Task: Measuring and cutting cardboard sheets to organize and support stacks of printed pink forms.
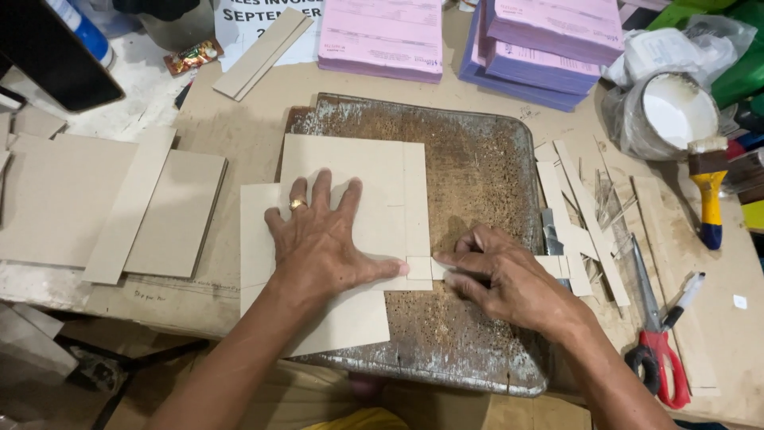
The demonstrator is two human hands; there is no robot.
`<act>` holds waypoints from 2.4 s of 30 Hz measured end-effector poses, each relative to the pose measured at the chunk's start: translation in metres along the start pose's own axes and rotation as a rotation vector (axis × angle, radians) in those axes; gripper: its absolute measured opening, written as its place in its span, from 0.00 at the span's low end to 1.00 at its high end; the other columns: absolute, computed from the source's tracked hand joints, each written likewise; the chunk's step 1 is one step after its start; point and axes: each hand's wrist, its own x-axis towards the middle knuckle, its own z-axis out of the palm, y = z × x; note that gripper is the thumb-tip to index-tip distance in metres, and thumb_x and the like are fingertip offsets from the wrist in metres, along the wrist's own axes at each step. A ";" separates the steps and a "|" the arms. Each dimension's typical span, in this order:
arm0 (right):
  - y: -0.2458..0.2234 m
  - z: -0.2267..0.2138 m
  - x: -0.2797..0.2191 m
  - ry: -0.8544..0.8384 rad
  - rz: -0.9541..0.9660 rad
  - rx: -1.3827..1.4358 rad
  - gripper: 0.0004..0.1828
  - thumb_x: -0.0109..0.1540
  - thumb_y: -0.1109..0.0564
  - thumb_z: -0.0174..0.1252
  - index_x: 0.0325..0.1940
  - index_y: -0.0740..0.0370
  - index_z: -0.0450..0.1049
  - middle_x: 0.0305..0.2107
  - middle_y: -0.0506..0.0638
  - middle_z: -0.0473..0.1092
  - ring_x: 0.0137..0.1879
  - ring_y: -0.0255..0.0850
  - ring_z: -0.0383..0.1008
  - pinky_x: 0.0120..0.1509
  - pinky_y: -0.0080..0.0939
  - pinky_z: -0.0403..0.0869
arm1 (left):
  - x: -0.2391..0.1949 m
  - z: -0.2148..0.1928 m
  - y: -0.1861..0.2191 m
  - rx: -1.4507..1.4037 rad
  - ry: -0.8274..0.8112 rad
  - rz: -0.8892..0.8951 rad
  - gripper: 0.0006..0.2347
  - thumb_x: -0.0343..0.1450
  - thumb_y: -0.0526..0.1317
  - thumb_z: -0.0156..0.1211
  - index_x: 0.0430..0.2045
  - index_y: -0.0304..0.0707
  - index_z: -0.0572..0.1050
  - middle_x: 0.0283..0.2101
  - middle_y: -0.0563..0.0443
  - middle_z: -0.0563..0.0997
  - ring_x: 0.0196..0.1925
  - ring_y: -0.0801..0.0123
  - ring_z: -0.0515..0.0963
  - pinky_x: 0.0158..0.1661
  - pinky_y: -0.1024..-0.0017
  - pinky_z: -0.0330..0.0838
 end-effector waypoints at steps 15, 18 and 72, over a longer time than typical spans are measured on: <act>0.065 -0.042 0.073 0.092 0.281 -0.097 0.26 0.63 0.40 0.54 0.66 0.37 0.73 0.57 0.53 0.69 0.65 0.48 0.67 0.71 0.64 0.66 | 0.009 -0.054 0.014 0.100 -0.278 0.276 0.55 0.56 0.68 0.60 0.76 0.69 0.30 0.79 0.49 0.17 0.78 0.44 0.13 0.69 0.31 0.14; 0.076 -0.041 0.098 0.124 0.157 -0.089 0.25 0.63 0.42 0.55 0.65 0.41 0.74 0.50 0.50 0.69 0.59 0.46 0.68 0.63 0.55 0.67 | 0.012 -0.066 0.019 0.160 -0.355 0.270 0.53 0.58 0.68 0.58 0.76 0.72 0.29 0.79 0.49 0.16 0.78 0.40 0.14 0.70 0.29 0.19; 0.082 -0.036 0.132 0.081 -0.028 -0.074 0.23 0.63 0.47 0.59 0.64 0.43 0.76 0.45 0.46 0.69 0.52 0.42 0.68 0.61 0.54 0.69 | 0.046 -0.047 0.020 0.092 -0.342 0.354 0.58 0.61 0.67 0.77 0.77 0.62 0.33 0.78 0.38 0.18 0.76 0.23 0.17 0.65 0.18 0.25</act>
